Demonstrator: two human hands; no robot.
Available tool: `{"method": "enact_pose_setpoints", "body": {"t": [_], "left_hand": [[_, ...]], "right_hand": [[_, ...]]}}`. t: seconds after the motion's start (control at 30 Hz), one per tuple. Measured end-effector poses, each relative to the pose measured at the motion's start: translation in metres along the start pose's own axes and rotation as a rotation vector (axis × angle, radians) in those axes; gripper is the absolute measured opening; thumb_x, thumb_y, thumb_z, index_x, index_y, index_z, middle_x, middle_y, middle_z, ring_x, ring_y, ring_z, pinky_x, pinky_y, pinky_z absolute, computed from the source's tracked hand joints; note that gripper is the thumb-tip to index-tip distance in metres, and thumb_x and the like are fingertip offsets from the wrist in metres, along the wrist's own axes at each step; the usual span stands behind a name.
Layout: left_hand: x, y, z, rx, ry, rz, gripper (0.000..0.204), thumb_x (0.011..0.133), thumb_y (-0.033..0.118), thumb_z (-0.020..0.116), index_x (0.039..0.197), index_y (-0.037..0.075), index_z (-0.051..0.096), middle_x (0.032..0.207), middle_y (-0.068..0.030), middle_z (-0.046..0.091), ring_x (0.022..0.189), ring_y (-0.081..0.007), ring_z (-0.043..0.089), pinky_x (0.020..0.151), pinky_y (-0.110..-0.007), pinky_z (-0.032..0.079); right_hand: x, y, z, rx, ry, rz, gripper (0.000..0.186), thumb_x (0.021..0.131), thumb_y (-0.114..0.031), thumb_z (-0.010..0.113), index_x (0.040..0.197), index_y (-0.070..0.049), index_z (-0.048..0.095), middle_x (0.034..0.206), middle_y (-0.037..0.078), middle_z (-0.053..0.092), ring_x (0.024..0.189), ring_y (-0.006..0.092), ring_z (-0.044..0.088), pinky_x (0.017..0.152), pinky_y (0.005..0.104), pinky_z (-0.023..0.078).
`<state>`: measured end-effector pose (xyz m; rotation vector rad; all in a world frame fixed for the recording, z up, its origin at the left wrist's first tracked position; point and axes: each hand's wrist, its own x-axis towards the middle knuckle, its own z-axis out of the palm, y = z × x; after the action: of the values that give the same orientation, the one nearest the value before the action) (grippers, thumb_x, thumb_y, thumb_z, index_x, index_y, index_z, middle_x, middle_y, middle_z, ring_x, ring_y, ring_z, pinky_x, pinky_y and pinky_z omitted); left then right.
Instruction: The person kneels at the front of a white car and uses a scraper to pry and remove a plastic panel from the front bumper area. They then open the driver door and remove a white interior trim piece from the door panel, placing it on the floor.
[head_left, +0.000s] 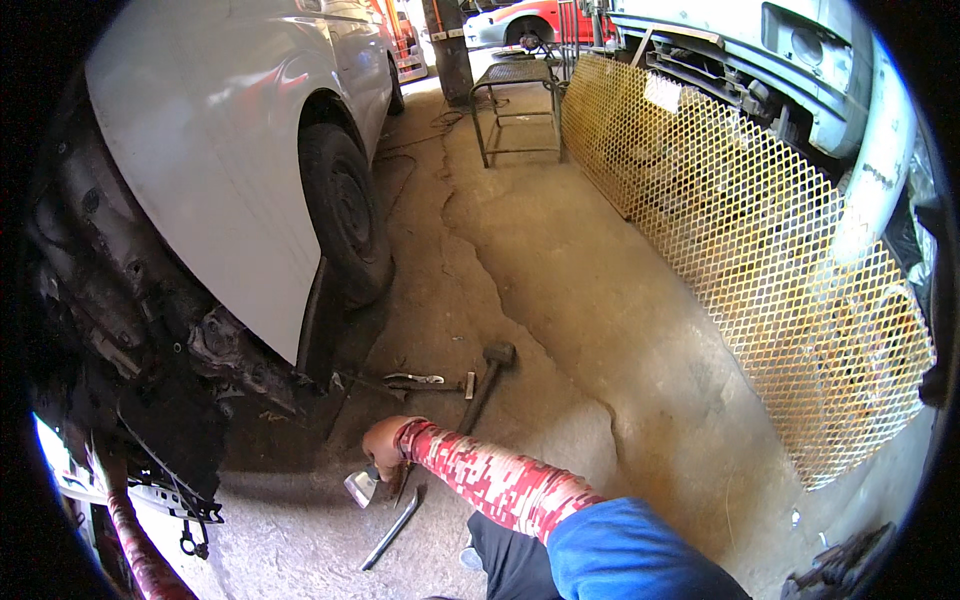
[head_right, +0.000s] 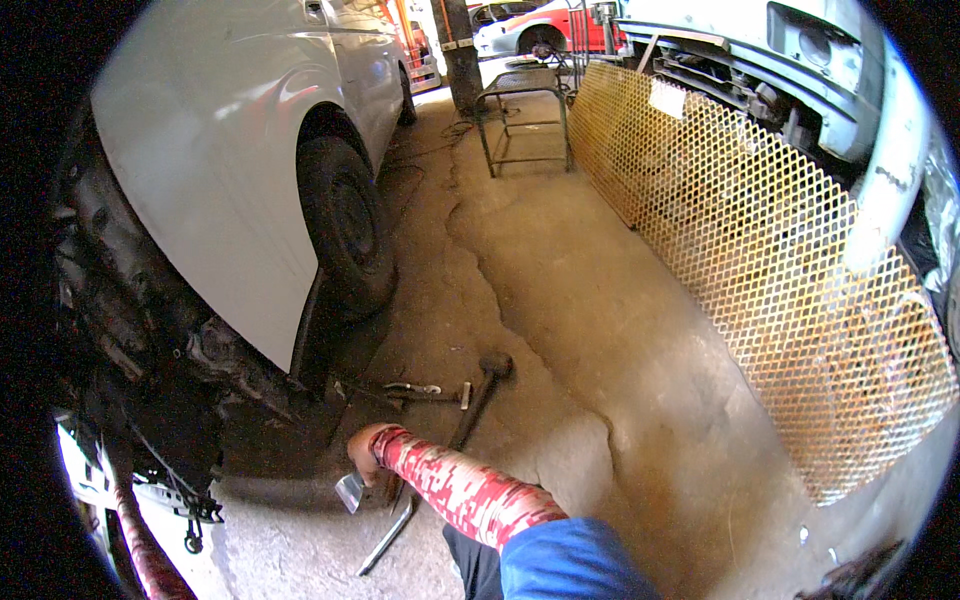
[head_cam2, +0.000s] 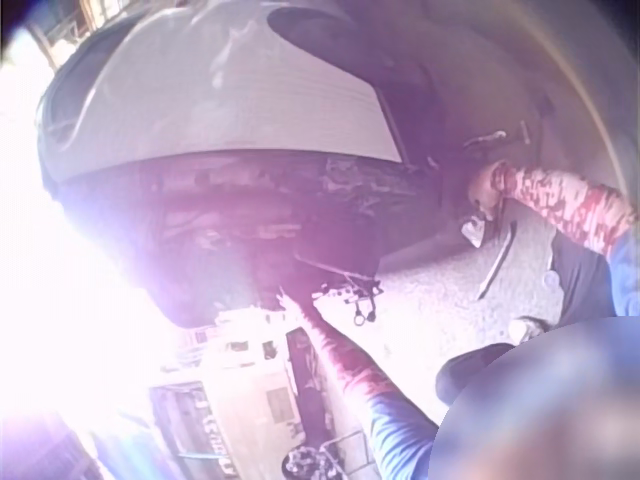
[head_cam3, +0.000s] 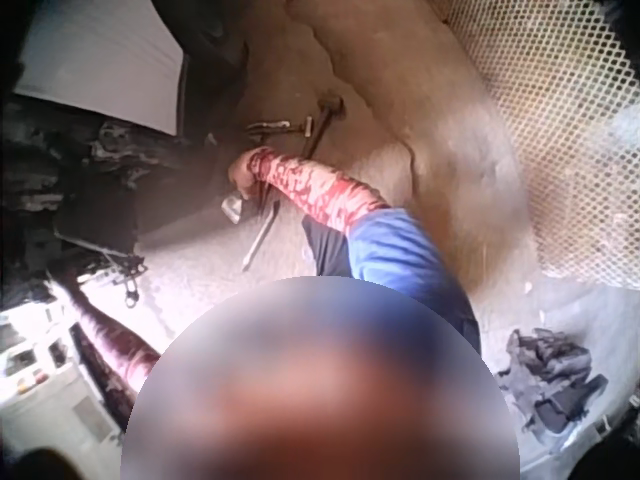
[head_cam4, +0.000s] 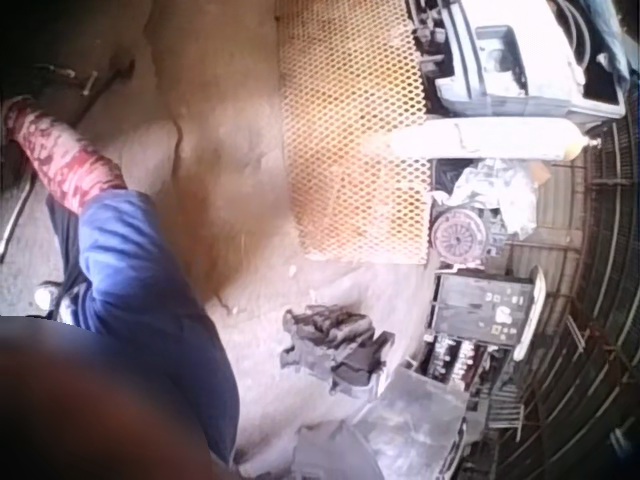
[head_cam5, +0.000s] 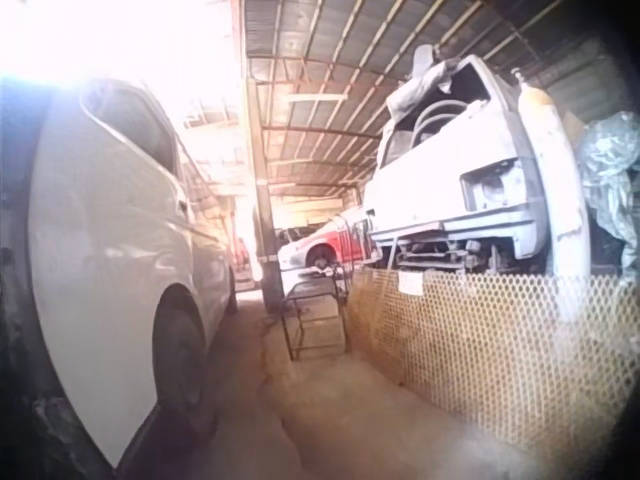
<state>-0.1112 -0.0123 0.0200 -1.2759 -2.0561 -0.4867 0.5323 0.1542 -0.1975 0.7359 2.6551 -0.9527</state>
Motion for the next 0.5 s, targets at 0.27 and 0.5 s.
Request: {"method": "enact_pose_setpoints", "body": {"t": [0.27, 0.5], "left_hand": [[0.012, 0.004, -0.001, -0.005, -0.024, -0.006, 0.065, 0.088, 0.02, 0.062, 0.147, 0.0, 0.046, 0.138, -0.026, 0.058, 0.135, -0.0446, 0.047, 0.113, -0.052, 0.037], [0.015, 0.016, -0.011, 0.008, -0.073, -0.006, 0.065, 0.088, 0.02, 0.063, 0.147, 0.0, 0.046, 0.138, -0.0264, 0.057, 0.135, -0.045, 0.047, 0.113, -0.052, 0.036]], "right_hand": [[0.009, -0.006, -0.003, -0.093, -0.029, 0.098, 0.054, 0.069, -0.035, 0.087, 0.113, -0.006, 0.077, 0.111, 0.016, 0.075, 0.107, 0.0321, 0.071, 0.09, 0.0448, 0.055], [0.028, -0.018, 0.005, -0.066, -0.077, 0.098, 0.058, 0.069, -0.037, 0.087, 0.116, -0.004, 0.076, 0.116, 0.016, 0.074, 0.11, 0.0323, 0.069, 0.093, 0.0463, 0.054]]}}
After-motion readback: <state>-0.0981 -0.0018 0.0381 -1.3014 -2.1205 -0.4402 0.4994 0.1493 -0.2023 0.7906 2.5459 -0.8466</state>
